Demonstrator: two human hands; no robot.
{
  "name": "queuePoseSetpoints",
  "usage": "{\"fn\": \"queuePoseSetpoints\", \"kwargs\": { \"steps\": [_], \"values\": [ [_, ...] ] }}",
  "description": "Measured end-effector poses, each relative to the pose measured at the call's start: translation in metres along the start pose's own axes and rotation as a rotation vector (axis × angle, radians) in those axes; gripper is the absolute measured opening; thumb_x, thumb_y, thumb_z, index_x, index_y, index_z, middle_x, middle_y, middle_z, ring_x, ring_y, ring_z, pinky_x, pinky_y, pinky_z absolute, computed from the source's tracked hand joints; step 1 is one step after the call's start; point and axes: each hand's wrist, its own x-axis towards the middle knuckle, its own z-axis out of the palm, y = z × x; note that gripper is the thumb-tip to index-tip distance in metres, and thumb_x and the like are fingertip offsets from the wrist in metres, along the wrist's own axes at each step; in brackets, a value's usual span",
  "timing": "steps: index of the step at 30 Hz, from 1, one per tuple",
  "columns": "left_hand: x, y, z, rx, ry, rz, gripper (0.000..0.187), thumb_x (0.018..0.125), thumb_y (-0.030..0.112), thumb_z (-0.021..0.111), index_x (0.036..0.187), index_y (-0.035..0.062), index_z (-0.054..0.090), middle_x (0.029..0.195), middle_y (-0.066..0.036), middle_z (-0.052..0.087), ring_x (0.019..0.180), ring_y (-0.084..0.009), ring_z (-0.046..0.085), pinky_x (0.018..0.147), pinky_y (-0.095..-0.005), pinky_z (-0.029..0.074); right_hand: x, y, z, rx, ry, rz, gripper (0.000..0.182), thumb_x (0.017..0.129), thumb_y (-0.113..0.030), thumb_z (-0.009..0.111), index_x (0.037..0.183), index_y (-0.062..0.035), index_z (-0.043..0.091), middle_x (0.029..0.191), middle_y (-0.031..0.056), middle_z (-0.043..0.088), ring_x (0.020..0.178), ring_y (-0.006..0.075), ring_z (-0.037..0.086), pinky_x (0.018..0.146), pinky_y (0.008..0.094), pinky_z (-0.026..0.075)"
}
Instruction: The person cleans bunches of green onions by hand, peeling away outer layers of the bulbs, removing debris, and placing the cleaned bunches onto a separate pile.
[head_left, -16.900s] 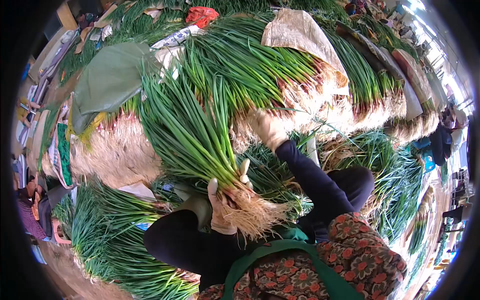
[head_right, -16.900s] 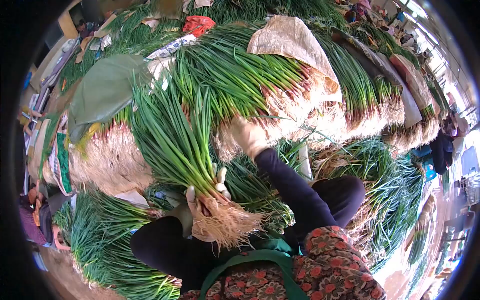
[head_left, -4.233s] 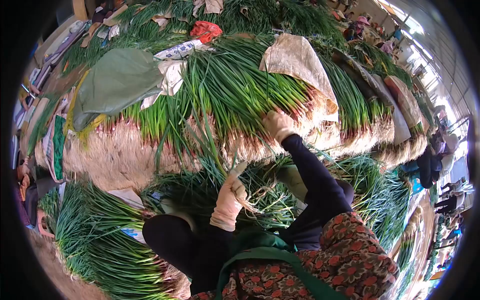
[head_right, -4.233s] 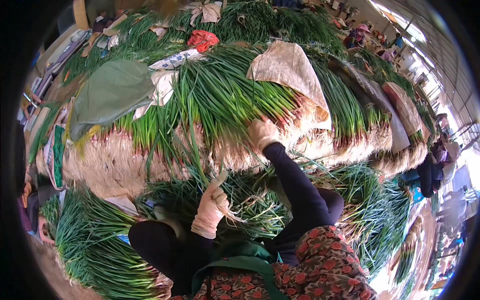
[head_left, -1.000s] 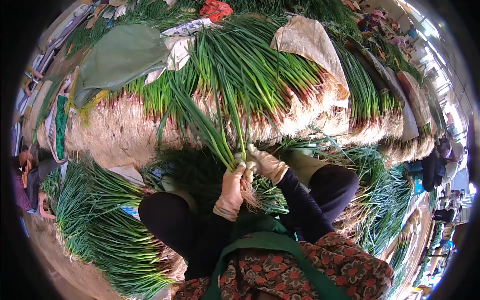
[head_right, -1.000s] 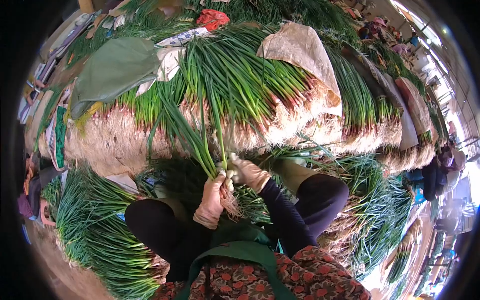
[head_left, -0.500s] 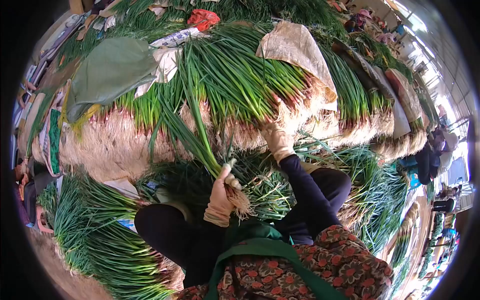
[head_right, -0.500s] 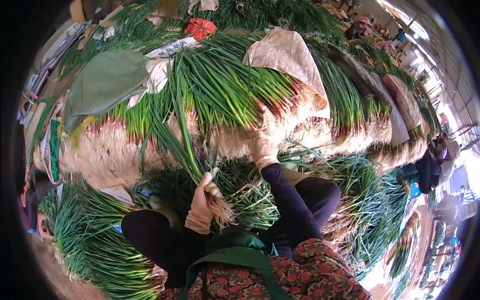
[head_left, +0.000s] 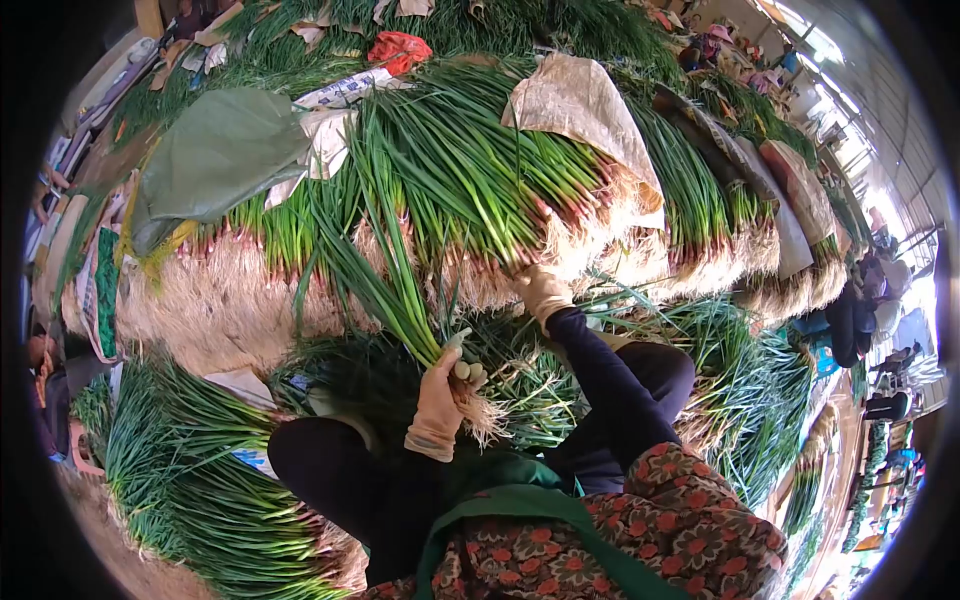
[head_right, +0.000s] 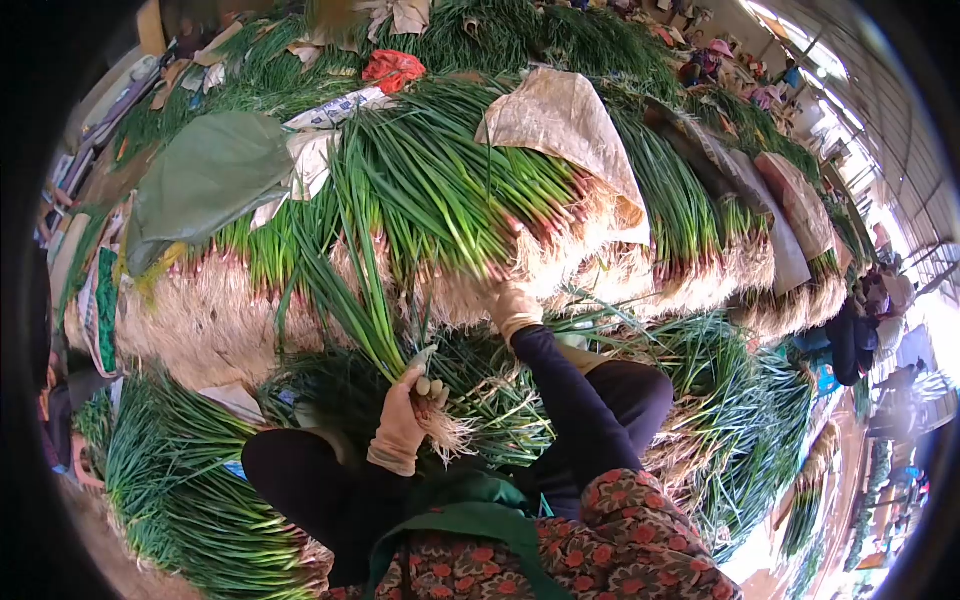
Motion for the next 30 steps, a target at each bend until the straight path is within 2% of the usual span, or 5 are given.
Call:
{"fn": "queuePoseSetpoints", "kwargs": {
  "steps": [9, 11, 21, 28, 30],
  "values": [
    [0.033, -0.008, -0.032, -0.113, -0.37, -0.076, 0.022, 0.096, 0.013, 0.048, 0.11, -0.001, 0.058, 0.109, -0.014, 0.064, 0.093, -0.0187, 0.061, 0.081, -0.0315, 0.051, -0.103, -0.004, 0.029, 0.028, 0.091, -0.979, 0.038, 0.087, -0.016, 0.053, 0.124, -0.0126, 0.048, 0.084, 0.014, 0.059, 0.059, 0.0273, 0.061, 0.047, 0.0371, 0.049],
    [0.013, -0.012, 0.005, 0.182, 0.025, 0.033, 0.016, 0.095, 0.013, 0.051, 0.101, 0.001, 0.06, 0.106, -0.013, 0.065, 0.082, -0.0153, 0.062, 0.073, -0.029, 0.052, -0.138, -0.027, 0.006, -0.043, -0.592, -0.701, 0.025, 0.085, -0.007, 0.048, 0.108, 0.003, 0.051, 0.109, 0.0144, 0.058, 0.071, 0.0273, 0.061, 0.063, 0.036, 0.053],
    [-0.014, 0.013, 0.015, -0.092, -0.013, -0.009, 0.026, 0.096, 0.022, 0.05, 0.118, 0.0099, 0.055, 0.069, 0.005, 0.053, 0.055, -0.0061, 0.045, 0.052, -0.0263, 0.042, 0.009, -0.006, 0.002, -0.043, -0.087, 0.033, 0.046, 0.091, -0.044, 0.05, 0.107, -0.0022, 0.062, 0.096, 0.0225, 0.066, 0.092, 0.0342, 0.064, 0.081, 0.0428, 0.049],
    [-0.013, 0.012, 0.034, 0.019, -0.034, 0.107, 0.039, 0.098, 0.022, 0.045, 0.128, -0.0031, 0.047, 0.086, -0.011, 0.062, 0.113, -0.0238, 0.053, 0.088, -0.0316, 0.043, -0.056, 0.013, 0.036, 0.016, 0.317, -0.826, 0.033, 0.093, -0.036, 0.049, 0.11, -0.0111, 0.064, 0.091, 0.0123, 0.068, 0.074, 0.0229, 0.068, 0.065, 0.0335, 0.054],
    [0.013, -0.005, 0.003, 0.242, 0.005, 0.134, 0.026, 0.094, 0.017, 0.053, 0.11, -0.0025, 0.058, 0.086, -0.011, 0.066, 0.069, -0.0147, 0.049, 0.073, -0.028, 0.05, -0.121, -0.012, 0.016, 0.001, -0.229, -0.597, 0.028, 0.086, -0.027, 0.055, 0.111, -0.016, 0.063, 0.095, 0.012, 0.067, 0.083, 0.0284, 0.066, 0.068, 0.0398, 0.053]
  ]
}}
